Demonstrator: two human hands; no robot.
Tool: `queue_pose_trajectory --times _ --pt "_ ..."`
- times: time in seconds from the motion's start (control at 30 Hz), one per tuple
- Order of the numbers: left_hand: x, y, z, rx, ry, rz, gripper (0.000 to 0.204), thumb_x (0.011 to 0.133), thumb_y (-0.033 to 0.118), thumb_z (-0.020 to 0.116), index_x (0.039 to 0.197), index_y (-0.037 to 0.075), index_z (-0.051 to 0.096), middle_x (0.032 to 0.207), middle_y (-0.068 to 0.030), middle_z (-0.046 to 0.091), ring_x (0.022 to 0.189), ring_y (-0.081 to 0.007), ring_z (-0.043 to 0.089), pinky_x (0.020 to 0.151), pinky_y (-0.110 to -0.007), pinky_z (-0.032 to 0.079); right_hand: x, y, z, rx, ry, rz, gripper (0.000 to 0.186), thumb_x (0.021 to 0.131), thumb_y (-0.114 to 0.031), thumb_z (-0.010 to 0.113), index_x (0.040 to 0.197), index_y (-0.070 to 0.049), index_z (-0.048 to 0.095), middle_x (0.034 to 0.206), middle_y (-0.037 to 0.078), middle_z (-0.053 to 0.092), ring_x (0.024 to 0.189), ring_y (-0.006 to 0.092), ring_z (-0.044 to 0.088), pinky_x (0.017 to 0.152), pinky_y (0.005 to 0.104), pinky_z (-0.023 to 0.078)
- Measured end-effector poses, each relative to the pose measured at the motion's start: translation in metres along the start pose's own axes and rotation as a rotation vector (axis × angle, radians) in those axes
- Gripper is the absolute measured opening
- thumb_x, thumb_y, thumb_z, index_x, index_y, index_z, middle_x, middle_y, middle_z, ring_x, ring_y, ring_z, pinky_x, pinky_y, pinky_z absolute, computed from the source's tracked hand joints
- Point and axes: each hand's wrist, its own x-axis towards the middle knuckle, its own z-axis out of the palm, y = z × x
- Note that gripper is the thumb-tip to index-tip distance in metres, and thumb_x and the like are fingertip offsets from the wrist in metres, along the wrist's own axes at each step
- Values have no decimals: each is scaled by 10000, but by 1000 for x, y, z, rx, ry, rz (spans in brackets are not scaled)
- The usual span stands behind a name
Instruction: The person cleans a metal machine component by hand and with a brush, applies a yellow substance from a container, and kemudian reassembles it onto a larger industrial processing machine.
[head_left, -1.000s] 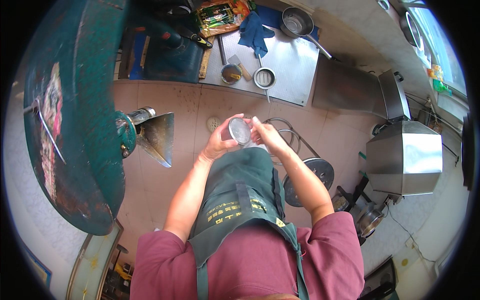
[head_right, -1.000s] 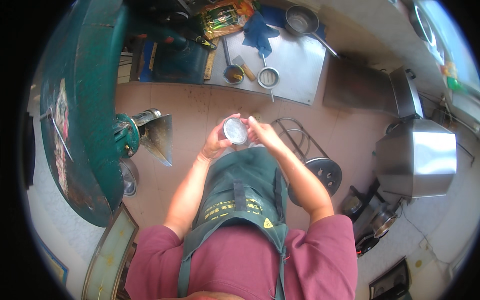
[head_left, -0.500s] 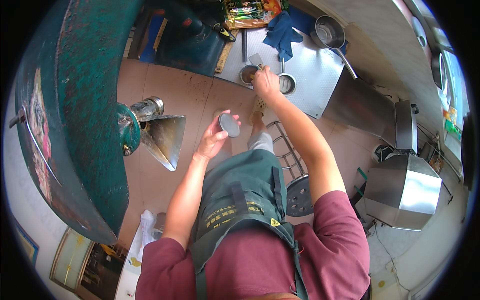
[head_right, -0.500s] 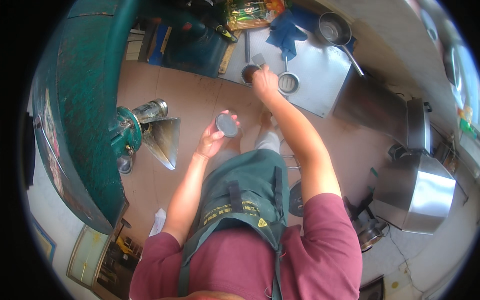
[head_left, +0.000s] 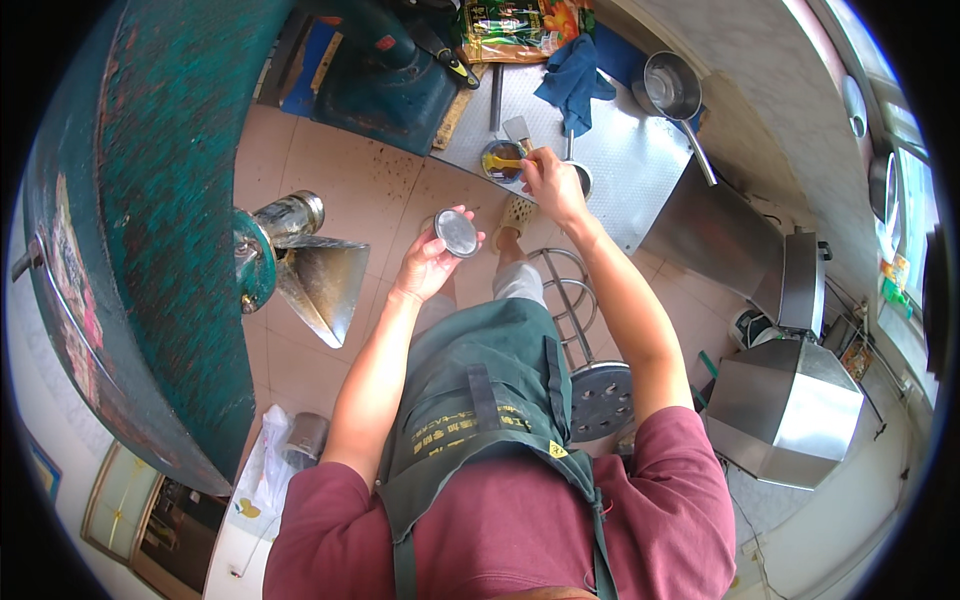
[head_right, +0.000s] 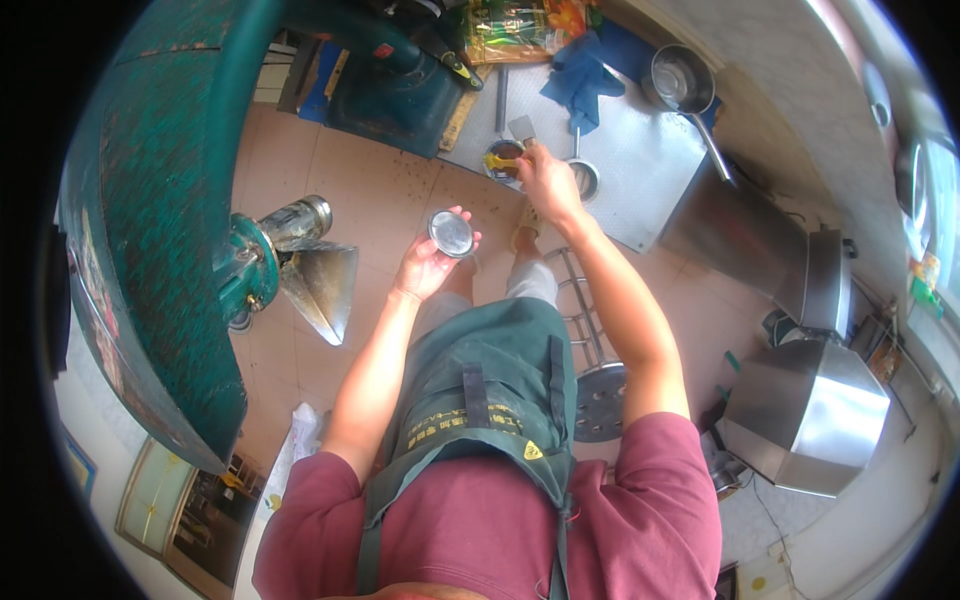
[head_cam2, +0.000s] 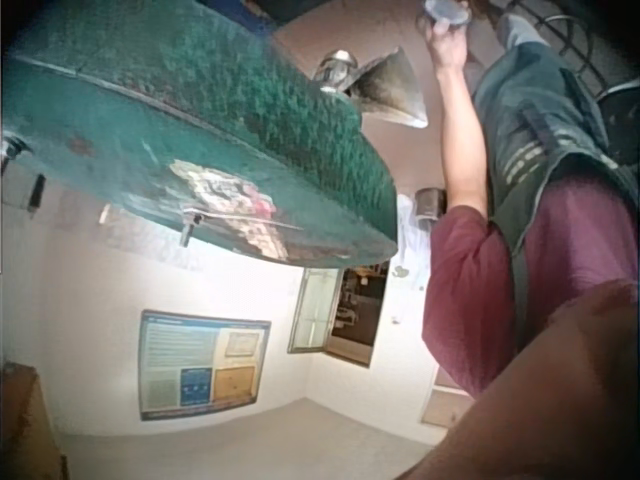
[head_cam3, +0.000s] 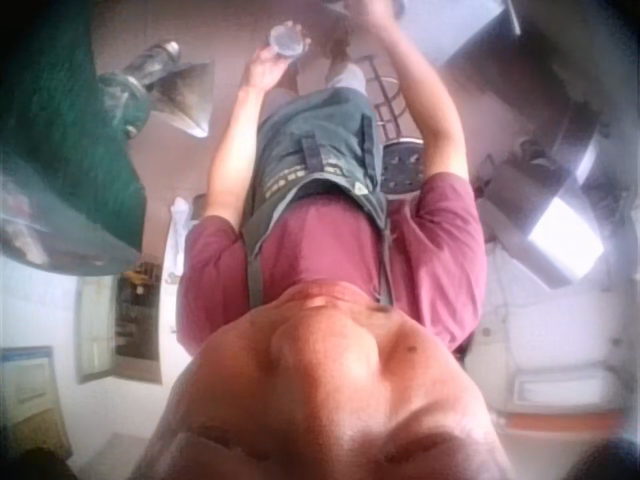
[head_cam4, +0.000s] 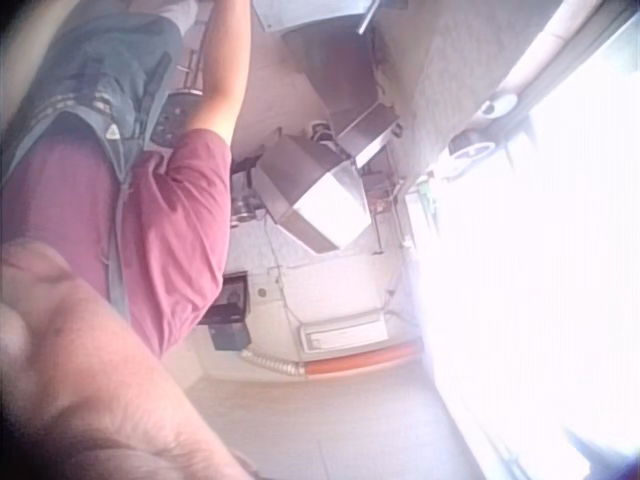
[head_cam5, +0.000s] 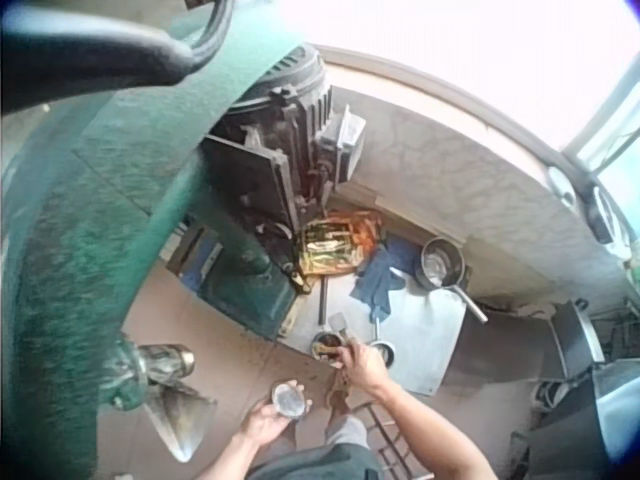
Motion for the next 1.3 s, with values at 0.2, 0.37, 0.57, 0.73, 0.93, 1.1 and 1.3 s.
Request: queue_pose_trajectory --times 0.2,0.37,0.57,0.73,0.93,1.1,1.3 --pt "15 0 -8 -85 -14 -96 869 830 389 821 1516 43 414 1412 -173 568 1202 -369 634 1103 -497 483 -2 24 -2 468 -67 238 290 1014 -234 617 1170 -11 718 810 69 717 676 126 668 638 281 542" --pt "26 -8 -11 -142 18 -90 924 808 523 815 1496 38 433 1392 -200 576 1247 -349 599 1127 -518 451 -3 44 1 591 2 245 291 1025 -251 613 1165 -22 727 759 5 647 666 73 589 617 239 497" --pt "37 -19 -21 -186 124 -71 905 836 586 765 1457 0 465 1356 -214 595 1264 -337 577 1116 -500 454 -1 49 6 503 94 246 278 1030 -251 605 1149 -36 734 752 -3 629 649 76 556 595 253 464" --pt "54 -21 -25 -210 211 -95 844 860 564 732 1433 -6 488 1365 -207 584 1243 -338 570 1087 -476 477 -1 40 6 467 84 245 288 1033 -269 597 1169 -53 732 752 6 633 668 84 569 609 265 470" --pt "74 -22 -25 -176 239 -122 833 927 616 622 1422 -40 485 1338 -227 598 1203 -339 590 1067 -462 491 0 48 7 446 64 207 287 1032 -265 592 1175 -58 731 752 17 637 691 90 580 636 275 479" --pt "79 -23 -18 -169 282 -137 811 936 636 589 1420 -8 499 1328 -210 615 1176 -346 605 1047 -470 501 -2 51 6 479 39 218 284 1030 -260 593 1179 -60 729 760 23 644 713 96 600 664 281 492" --pt "84 -24 -12 -169 365 -149 775 955 693 486 1410 67 528 1344 -173 623 1166 -331 610 995 -482 511 -5 50 3 536 50 230 293 1051 -252 571 1175 -27 713 790 25 669 694 83 619 631 245 507"
